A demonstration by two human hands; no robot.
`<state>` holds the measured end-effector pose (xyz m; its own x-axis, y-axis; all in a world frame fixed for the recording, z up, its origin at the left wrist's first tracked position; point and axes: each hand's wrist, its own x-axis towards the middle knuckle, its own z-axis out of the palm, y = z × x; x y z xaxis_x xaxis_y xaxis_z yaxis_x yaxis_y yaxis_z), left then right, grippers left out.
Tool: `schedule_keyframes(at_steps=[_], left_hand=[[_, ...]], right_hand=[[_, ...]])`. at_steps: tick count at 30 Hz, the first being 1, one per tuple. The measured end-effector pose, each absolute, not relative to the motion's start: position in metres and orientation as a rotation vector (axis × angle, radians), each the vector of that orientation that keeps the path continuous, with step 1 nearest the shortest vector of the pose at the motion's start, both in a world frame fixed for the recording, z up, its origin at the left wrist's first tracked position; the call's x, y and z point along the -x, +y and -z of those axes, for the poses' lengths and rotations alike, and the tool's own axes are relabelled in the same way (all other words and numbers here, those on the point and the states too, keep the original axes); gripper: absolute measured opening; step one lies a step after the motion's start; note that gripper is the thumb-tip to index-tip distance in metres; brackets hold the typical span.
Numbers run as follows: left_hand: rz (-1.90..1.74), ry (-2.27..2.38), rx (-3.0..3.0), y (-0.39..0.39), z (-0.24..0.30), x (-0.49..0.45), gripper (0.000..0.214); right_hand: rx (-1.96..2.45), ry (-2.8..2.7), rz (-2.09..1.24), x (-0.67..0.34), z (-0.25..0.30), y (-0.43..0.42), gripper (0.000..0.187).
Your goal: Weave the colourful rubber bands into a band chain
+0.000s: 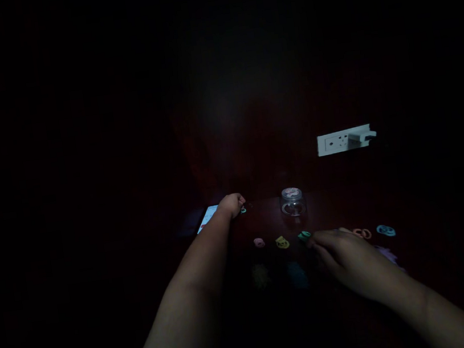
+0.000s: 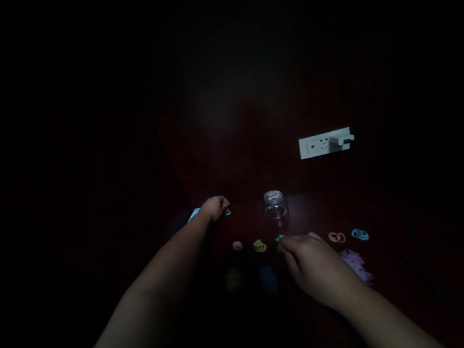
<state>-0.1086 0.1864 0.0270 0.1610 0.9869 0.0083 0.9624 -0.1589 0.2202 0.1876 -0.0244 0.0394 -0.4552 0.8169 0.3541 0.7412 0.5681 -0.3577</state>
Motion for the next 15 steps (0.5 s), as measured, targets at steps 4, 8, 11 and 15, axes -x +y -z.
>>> schedule_keyframes(at_steps=[4, 8, 11, 15], left_hand=[[-0.164, 1.936, -2.253, 0.185, -0.021, 0.105, 0.031], [-0.163, 1.962, -2.243, 0.182, -0.018, 0.105, 0.031], [-0.215, 1.966, -2.233, 0.179, -0.018, 0.107, 0.030], [-0.372, 1.971, -2.212, 0.171, -0.021, 0.111, 0.012]], right_hand=[[1.256, -2.324, -0.230, -0.187, -0.040, -0.025, 0.025], [1.259, -2.331, -0.247, -0.186, -0.040, -0.025, 0.024], [1.264, -2.329, -0.246, -0.186, -0.039, -0.025, 0.024], [1.245, -2.339, -0.242, -0.186, -0.038, -0.024, 0.023]])
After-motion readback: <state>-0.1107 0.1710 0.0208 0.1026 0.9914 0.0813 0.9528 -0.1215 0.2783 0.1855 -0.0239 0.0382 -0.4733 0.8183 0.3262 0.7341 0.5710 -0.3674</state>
